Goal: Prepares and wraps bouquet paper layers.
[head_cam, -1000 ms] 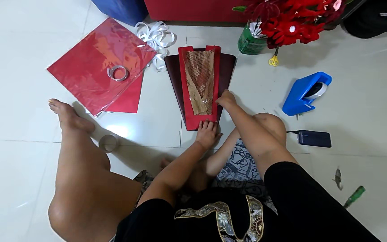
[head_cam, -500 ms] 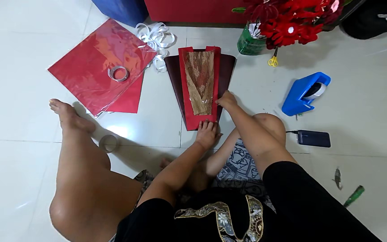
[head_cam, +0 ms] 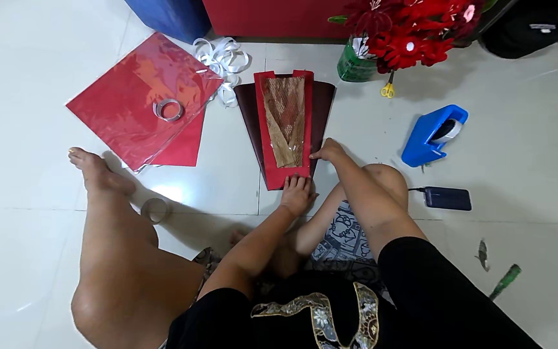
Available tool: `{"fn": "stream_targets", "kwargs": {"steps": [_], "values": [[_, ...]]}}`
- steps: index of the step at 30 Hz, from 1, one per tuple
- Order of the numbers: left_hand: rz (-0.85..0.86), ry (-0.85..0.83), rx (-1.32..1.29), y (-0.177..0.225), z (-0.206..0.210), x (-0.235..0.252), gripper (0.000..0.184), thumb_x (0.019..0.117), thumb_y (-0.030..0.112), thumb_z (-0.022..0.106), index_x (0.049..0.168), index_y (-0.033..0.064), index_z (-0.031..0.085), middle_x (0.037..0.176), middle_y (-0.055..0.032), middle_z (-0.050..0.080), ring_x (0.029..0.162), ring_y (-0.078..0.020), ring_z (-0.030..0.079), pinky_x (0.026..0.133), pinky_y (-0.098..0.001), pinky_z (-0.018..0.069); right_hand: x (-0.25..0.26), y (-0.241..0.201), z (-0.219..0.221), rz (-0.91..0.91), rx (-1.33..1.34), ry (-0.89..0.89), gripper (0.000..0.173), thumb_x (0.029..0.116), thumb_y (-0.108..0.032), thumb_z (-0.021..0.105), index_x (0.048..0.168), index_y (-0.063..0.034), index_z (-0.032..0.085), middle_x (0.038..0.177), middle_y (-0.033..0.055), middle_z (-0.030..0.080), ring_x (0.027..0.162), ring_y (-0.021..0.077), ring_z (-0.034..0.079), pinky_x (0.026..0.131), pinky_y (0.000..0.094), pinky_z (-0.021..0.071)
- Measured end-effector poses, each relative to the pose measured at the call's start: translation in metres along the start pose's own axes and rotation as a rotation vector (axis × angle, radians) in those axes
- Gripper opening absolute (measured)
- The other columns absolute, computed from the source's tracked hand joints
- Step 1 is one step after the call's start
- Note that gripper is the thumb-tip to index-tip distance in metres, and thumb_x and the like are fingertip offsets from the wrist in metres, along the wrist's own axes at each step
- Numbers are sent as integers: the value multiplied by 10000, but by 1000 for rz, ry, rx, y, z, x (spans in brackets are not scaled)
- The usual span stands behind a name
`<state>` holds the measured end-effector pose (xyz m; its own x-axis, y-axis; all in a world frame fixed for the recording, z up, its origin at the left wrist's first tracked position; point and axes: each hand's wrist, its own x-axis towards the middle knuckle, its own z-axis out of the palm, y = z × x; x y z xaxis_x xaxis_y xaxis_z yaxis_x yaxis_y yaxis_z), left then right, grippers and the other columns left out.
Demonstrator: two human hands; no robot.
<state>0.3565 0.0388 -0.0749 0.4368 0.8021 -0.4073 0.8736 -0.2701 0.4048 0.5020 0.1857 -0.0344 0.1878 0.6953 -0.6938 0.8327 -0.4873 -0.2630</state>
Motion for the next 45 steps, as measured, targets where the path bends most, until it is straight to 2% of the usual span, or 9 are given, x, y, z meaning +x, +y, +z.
{"fn": "stream_targets", "kwargs": {"steps": [6, 9, 14, 17, 21, 25, 32, 41, 45], "values": [[1, 5, -2, -1, 0, -1, 674, 1076, 526, 386, 1596, 98, 354, 1596, -195, 406, 1539, -404, 259, 1240, -635, 155, -7, -5, 0, 45, 160, 79, 717, 854, -426, 841, 1301, 79, 599, 1285, 271, 642, 1242, 399, 611, 1044, 582, 480], [11, 7, 13, -1, 0, 0, 672, 1077, 528, 379, 1598, 104, 352, 1592, -190, 414, 1538, -403, 264, 1236, -636, 166, -1, -4, 0, 73, 196, 133, 671, 970, -515, 672, 1324, 50, 607, 1307, 255, 646, 1266, 384, 610, 1053, 574, 480], [24, 27, -3, -3, 1, -1, 669, 1072, 512, 409, 1583, 81, 376, 1584, -203, 423, 1526, -416, 286, 1230, -645, 169, -4, 2, 2, -13, 196, 109, 824, 846, -494, 830, 1380, 63, 542, 1317, 277, 625, 1261, 412, 599, 1063, 599, 466], [25, 15, 10, -3, 2, 0, 674, 1075, 516, 397, 1593, 88, 358, 1594, -200, 410, 1533, -416, 270, 1232, -644, 167, -4, 4, 5, 3, 182, 167, 736, 958, -518, 693, 1397, 52, 539, 1331, 275, 626, 1274, 409, 601, 1065, 594, 469], [20, 19, 23, -3, 1, 0, 674, 1072, 517, 405, 1588, 85, 365, 1581, -201, 424, 1525, -412, 287, 1227, -645, 184, -2, 4, 5, -40, 132, 126, 861, 861, -526, 804, 1424, 47, 494, 1325, 269, 625, 1258, 406, 607, 1061, 600, 470], [24, 9, 24, -2, 2, 0, 682, 1073, 524, 397, 1593, 85, 354, 1589, -205, 411, 1531, -416, 272, 1231, -643, 169, -6, 5, 5, 10, 156, 168, 755, 975, -537, 662, 1430, 44, 504, 1341, 269, 625, 1277, 403, 604, 1066, 578, 476], [19, 18, 35, 0, 1, -1, 689, 1067, 530, 405, 1587, 79, 363, 1575, -209, 426, 1525, -416, 284, 1228, -642, 177, -7, 3, 12, -72, -8, 77, 1025, 762, -409, 920, 1500, 30, 360, 1364, 273, 597, 1274, 411, 602, 1057, 588, 484], [27, 79, 25, -2, 5, -3, 675, 1065, 538, 400, 1554, 73, 426, 1548, -213, 464, 1509, -417, 322, 1225, -641, 195, -33, 2, 27, -53, -209, -15, 1136, 756, -423, 917, 1553, 19, 239, 1382, 260, 587, 1278, 380, 606, 1062, 556, 487], [71, 194, -11, -6, 10, -7, 663, 1049, 488, 466, 1471, -23, 492, 1498, -250, 512, 1481, -435, 374, 1216, -625, 235, -42, 3, 29, -60, -285, -42, 1168, 749, -465, 908, 1572, 14, 232, 1404, 270, 569, 1298, 405, 584, 1063, 604, 465]]}}
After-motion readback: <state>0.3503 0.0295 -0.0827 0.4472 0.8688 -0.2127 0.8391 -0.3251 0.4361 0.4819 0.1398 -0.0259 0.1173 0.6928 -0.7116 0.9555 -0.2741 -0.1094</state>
